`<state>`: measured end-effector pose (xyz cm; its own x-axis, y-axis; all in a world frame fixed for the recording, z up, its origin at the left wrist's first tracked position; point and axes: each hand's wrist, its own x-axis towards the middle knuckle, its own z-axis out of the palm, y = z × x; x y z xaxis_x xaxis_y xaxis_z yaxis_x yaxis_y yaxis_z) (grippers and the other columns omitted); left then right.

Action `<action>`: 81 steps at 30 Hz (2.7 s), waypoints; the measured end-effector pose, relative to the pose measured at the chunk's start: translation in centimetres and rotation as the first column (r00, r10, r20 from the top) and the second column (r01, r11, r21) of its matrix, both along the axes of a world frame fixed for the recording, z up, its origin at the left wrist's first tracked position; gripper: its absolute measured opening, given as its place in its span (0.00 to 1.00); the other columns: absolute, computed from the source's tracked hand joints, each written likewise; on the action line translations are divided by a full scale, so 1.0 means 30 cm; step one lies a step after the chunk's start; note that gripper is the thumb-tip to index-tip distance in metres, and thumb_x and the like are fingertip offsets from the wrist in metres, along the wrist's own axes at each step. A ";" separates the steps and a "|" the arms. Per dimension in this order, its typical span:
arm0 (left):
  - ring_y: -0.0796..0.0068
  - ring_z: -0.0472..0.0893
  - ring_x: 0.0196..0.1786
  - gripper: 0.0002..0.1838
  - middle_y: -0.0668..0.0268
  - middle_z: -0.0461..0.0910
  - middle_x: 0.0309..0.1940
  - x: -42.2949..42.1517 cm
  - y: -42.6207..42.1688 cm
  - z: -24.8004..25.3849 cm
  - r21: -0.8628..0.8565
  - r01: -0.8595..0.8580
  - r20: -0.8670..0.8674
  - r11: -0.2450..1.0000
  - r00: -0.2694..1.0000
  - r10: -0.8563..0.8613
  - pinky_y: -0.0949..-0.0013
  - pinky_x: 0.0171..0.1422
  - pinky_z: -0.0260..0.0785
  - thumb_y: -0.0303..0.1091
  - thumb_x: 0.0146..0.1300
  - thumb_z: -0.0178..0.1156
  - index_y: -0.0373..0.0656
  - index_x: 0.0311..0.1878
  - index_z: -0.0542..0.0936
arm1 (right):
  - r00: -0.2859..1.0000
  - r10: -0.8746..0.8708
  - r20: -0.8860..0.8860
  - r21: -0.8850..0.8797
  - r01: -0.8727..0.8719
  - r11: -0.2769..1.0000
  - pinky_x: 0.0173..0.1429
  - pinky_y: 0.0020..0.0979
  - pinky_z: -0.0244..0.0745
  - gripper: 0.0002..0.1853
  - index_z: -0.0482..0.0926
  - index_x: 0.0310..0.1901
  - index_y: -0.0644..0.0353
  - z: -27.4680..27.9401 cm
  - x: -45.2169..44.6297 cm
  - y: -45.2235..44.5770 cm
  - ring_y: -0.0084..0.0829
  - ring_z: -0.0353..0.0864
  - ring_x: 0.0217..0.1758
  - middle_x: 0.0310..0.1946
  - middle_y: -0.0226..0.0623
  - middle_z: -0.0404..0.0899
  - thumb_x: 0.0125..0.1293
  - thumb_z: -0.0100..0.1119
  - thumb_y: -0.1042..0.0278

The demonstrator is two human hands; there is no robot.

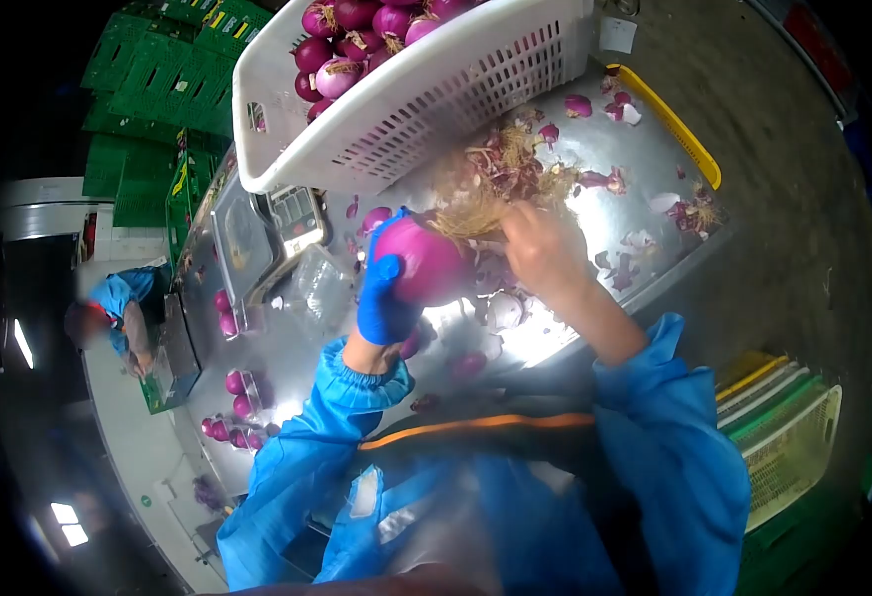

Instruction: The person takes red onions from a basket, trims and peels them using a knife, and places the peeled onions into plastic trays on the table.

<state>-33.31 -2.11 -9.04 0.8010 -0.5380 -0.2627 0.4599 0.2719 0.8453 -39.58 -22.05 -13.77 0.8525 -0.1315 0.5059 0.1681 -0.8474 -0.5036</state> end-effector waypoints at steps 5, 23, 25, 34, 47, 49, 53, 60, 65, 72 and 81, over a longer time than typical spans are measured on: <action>0.50 0.71 0.67 0.45 0.54 0.68 0.65 -0.029 0.046 0.003 -0.339 0.086 -0.100 0.937 0.987 -0.127 0.46 0.67 0.71 0.51 0.55 0.67 0.47 0.73 0.59 | 0.907 -0.165 -0.386 0.151 0.239 0.959 0.43 0.41 0.80 0.16 0.79 0.53 0.59 -0.262 -0.056 -0.059 0.48 0.85 0.41 0.44 0.48 0.84 0.63 0.57 0.73; 0.59 0.69 0.70 0.61 0.54 0.62 0.71 0.033 0.067 -0.144 0.242 0.074 0.426 0.967 0.888 -0.174 0.59 0.73 0.63 0.37 0.46 0.79 0.40 0.78 0.49 | 0.831 0.556 0.008 0.914 0.219 -0.340 0.24 0.25 0.65 0.27 0.63 0.65 0.60 -0.083 -0.037 0.116 0.21 0.65 0.18 0.29 0.39 0.76 0.76 0.51 0.48; 0.60 0.71 0.68 0.56 0.54 0.65 0.69 0.047 0.066 -0.153 0.126 0.087 0.237 0.988 0.965 -0.115 0.59 0.71 0.66 0.36 0.47 0.78 0.39 0.76 0.54 | 0.864 0.491 -0.116 0.993 0.090 0.075 0.28 0.28 0.70 0.22 0.71 0.58 0.59 -0.073 -0.032 0.110 0.24 0.72 0.22 0.25 0.39 0.75 0.75 0.51 0.50; 0.61 0.73 0.66 0.50 0.56 0.70 0.65 -0.003 0.118 -0.039 0.176 0.213 0.127 0.961 0.963 -0.237 0.58 0.70 0.67 0.37 0.50 0.76 0.37 0.73 0.59 | 0.986 0.161 -0.051 -0.092 -0.166 0.982 0.33 0.36 0.75 0.20 0.81 0.49 0.57 0.075 -0.019 0.062 0.37 0.80 0.29 0.34 0.36 0.75 0.51 0.65 0.75; 0.59 0.70 0.68 0.50 0.59 0.65 0.68 -0.031 0.116 -0.031 0.358 -0.001 0.454 0.934 0.874 -0.173 0.56 0.67 0.69 0.41 0.52 0.74 0.42 0.75 0.56 | 0.793 0.580 -0.186 0.948 -0.010 0.318 0.41 0.33 0.76 0.27 0.73 0.58 0.68 -0.073 -0.083 0.087 0.31 0.81 0.37 0.40 0.39 0.79 0.75 0.50 0.48; 0.58 0.71 0.67 0.48 0.60 0.65 0.68 -0.045 0.103 -0.042 0.261 0.041 0.318 0.964 0.940 -0.126 0.57 0.65 0.72 0.46 0.54 0.71 0.44 0.75 0.57 | 0.776 0.606 -0.175 0.979 0.074 0.188 0.46 0.35 0.76 0.28 0.71 0.59 0.69 -0.076 -0.074 0.104 0.34 0.81 0.40 0.40 0.41 0.79 0.76 0.50 0.48; 0.58 0.73 0.66 0.51 0.56 0.66 0.67 -0.050 0.113 -0.089 0.061 0.153 0.004 0.986 0.988 -0.154 0.57 0.68 0.69 0.49 0.55 0.70 0.43 0.76 0.52 | 0.932 0.358 -0.063 0.749 -0.193 0.634 0.40 0.34 0.75 0.25 0.72 0.59 0.66 -0.051 -0.057 0.163 0.35 0.81 0.38 0.36 0.40 0.79 0.75 0.51 0.50; 0.57 0.72 0.66 0.55 0.56 0.66 0.66 -0.088 0.107 -0.094 0.242 -0.085 0.319 0.966 0.948 0.004 0.56 0.69 0.68 0.46 0.50 0.75 0.43 0.75 0.52 | 0.955 0.075 -0.286 0.158 -0.030 0.987 0.39 0.42 0.78 0.24 0.76 0.58 0.58 0.051 -0.065 0.156 0.46 0.83 0.38 0.49 0.47 0.79 0.58 0.64 0.72; 0.57 0.71 0.67 0.55 0.56 0.65 0.67 -0.082 0.117 -0.038 0.074 -0.148 0.235 0.986 0.964 0.127 0.54 0.70 0.68 0.46 0.50 0.75 0.42 0.75 0.53 | 0.937 0.011 -0.349 0.239 0.078 0.968 0.42 0.38 0.78 0.23 0.74 0.60 0.58 -0.037 -0.084 0.148 0.43 0.84 0.39 0.48 0.45 0.80 0.63 0.62 0.69; 0.58 0.69 0.69 0.56 0.57 0.64 0.69 -0.069 0.192 -0.097 0.106 -0.042 0.180 0.994 0.983 0.023 0.56 0.73 0.63 0.44 0.47 0.77 0.41 0.76 0.54 | 0.818 0.496 -0.293 0.888 0.041 0.458 0.53 0.37 0.73 0.32 0.66 0.68 0.58 0.038 0.030 0.207 0.35 0.81 0.51 0.46 0.42 0.81 0.71 0.57 0.46; 0.61 0.72 0.66 0.54 0.57 0.68 0.65 -0.007 0.385 -0.112 0.121 -0.183 0.192 0.976 0.969 0.158 0.57 0.70 0.67 0.42 0.52 0.74 0.38 0.76 0.52 | 0.736 0.675 0.041 0.914 -0.301 0.272 0.40 0.25 0.69 0.08 0.76 0.39 0.60 0.071 0.044 0.333 0.19 0.72 0.35 0.32 0.28 0.74 0.60 0.65 0.74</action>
